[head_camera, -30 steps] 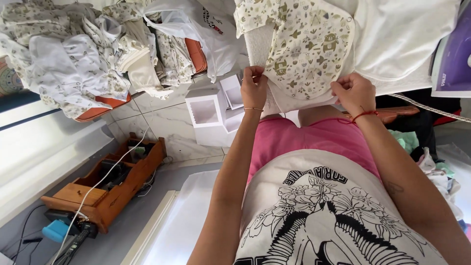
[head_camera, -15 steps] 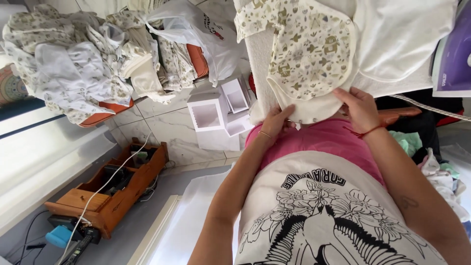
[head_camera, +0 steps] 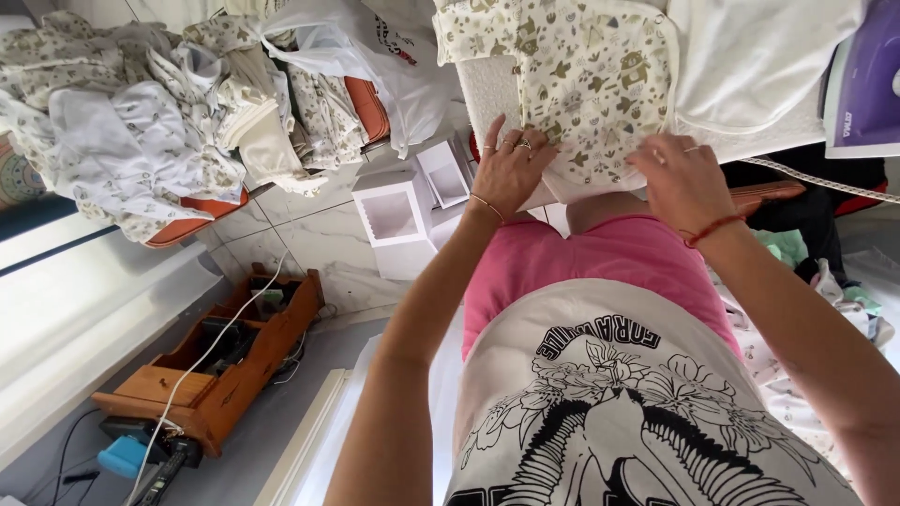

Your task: Folding baby onesies, ironing them, trimming threads, and placing them into small white boxes for packaging.

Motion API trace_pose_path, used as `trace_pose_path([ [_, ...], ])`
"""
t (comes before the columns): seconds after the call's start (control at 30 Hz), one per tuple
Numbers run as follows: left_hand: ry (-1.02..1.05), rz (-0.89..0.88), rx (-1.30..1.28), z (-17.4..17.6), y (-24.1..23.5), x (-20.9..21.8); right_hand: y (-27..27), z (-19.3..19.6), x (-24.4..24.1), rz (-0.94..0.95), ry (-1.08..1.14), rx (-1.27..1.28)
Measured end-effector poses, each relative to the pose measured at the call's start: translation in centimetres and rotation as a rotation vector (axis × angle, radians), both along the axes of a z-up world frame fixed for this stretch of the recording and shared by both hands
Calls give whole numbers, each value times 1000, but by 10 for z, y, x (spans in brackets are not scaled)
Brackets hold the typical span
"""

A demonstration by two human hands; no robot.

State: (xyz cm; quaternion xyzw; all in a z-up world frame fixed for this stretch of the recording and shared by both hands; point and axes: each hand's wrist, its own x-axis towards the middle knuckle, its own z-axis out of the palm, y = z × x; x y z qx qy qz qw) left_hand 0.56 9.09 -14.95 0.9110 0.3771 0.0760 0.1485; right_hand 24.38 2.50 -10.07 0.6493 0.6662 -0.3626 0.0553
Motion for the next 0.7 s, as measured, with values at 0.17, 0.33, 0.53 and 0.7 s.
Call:
trace_pose_path([
  [0.17, -96, -195, -63, 14, 22, -15, -8, -29, 15, 294, -154, 412],
  [0.33, -204, 76, -170, 18, 56, 1, 13, -1, 16, -71, 15, 102],
  [0.53, -55, 584, -45, -3, 106, 25, 38, -4, 29, -646, -92, 19],
  [0.7, 24, 680, -182, -16, 117, 34, 17, -63, 48, -574, -43, 501],
])
